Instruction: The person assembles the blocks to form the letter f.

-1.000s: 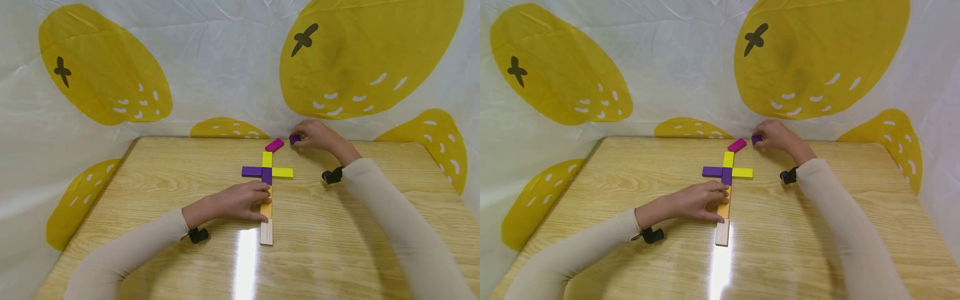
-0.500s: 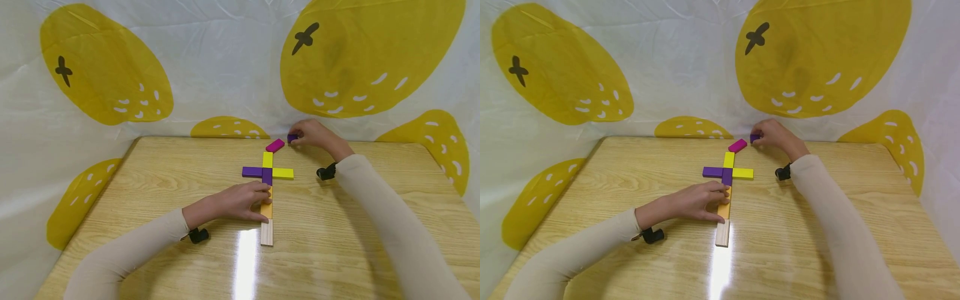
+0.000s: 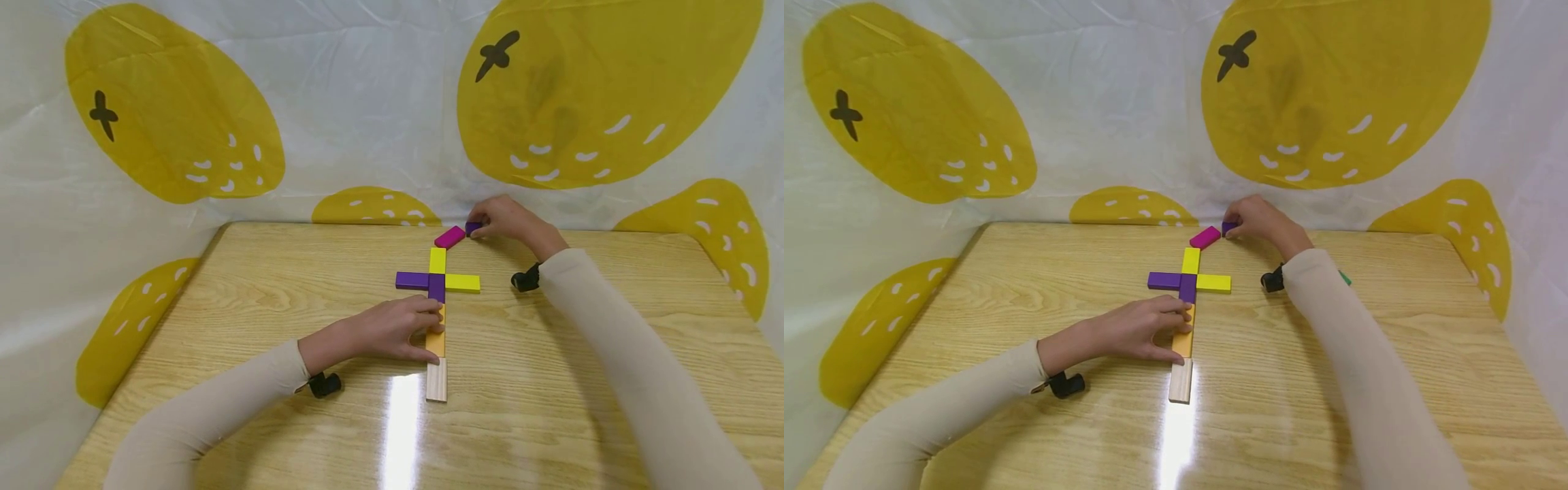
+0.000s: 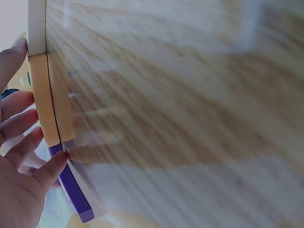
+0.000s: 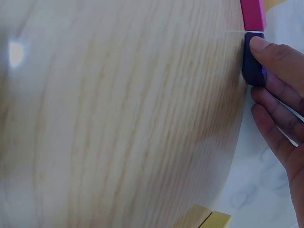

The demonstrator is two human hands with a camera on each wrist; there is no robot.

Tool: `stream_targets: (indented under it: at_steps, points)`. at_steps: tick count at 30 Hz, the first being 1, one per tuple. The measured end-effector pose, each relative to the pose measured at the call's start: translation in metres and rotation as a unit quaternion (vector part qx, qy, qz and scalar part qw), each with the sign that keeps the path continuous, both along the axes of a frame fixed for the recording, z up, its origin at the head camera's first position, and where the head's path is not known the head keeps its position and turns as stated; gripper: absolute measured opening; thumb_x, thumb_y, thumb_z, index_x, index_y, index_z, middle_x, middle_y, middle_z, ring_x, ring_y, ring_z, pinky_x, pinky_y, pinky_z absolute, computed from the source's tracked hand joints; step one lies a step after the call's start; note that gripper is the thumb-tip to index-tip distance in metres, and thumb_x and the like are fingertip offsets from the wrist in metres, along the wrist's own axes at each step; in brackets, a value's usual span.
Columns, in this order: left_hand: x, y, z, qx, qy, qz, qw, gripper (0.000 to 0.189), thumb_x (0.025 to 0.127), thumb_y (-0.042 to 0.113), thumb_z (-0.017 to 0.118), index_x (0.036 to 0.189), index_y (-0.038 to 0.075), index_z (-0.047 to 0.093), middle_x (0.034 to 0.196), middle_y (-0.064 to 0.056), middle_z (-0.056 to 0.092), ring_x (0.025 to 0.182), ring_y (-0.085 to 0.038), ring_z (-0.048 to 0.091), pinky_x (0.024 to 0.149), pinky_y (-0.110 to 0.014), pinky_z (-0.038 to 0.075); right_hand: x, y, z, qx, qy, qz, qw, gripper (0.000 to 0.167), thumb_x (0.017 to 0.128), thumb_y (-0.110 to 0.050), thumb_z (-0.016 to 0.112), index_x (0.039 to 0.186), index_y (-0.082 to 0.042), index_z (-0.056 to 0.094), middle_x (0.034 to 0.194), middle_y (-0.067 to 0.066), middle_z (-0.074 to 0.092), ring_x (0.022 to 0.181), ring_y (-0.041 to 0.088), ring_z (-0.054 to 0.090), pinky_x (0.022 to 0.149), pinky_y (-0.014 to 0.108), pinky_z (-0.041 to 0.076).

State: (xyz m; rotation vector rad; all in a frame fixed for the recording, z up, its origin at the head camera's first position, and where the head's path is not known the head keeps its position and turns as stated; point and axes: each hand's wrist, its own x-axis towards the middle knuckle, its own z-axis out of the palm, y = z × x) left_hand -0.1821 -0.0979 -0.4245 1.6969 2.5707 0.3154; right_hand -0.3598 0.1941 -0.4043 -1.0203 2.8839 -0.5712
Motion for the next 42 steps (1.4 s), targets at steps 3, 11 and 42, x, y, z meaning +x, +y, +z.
stream_targets:
  at_steps: [3, 11, 42]
  points:
    - [0.000, 0.000, 0.000, -0.001, -0.001, 0.000, 1.0000, 0.057, 0.090, 0.057, 0.071, 0.124, 0.011, 0.072, 0.132, -0.004, 0.059, 0.131, -0.018, 0.052, 0.110, -0.024, 0.043, -0.001, -0.001, -0.001, 0.001, -0.005, -0.004, 1.0000, 0.022, 0.085, -0.014, 0.084, 0.101, -0.001, 0.076, 0.095, 0.011, 0.073, 0.086, 0.027, 0.066, 0.084, 0.046, 0.056]
    - [0.002, 0.000, 0.001, -0.006, 0.001, 0.004, 1.0000, 0.059, 0.090, 0.058, 0.070, 0.125, 0.011, 0.072, 0.135, -0.005, 0.058, 0.131, -0.018, 0.053, 0.110, -0.024, 0.043, 0.000, -0.002, -0.001, -0.003, -0.014, -0.005, 0.9999, 0.023, 0.086, -0.011, 0.083, 0.104, 0.001, 0.075, 0.099, 0.013, 0.073, 0.090, 0.028, 0.068, 0.087, 0.047, 0.057]
    - [0.002, 0.002, 0.007, -0.008, -0.003, 0.005, 1.0000, 0.058, 0.090, 0.057, 0.071, 0.125, 0.011, 0.072, 0.133, -0.005, 0.059, 0.131, -0.019, 0.054, 0.109, -0.024, 0.044, 0.035, 0.029, 0.022, 0.006, 0.032, 0.011, 0.9994, 0.022, 0.092, -0.014, 0.076, 0.108, 0.000, 0.076, 0.107, 0.016, 0.074, 0.096, 0.035, 0.071, 0.086, 0.051, 0.057]
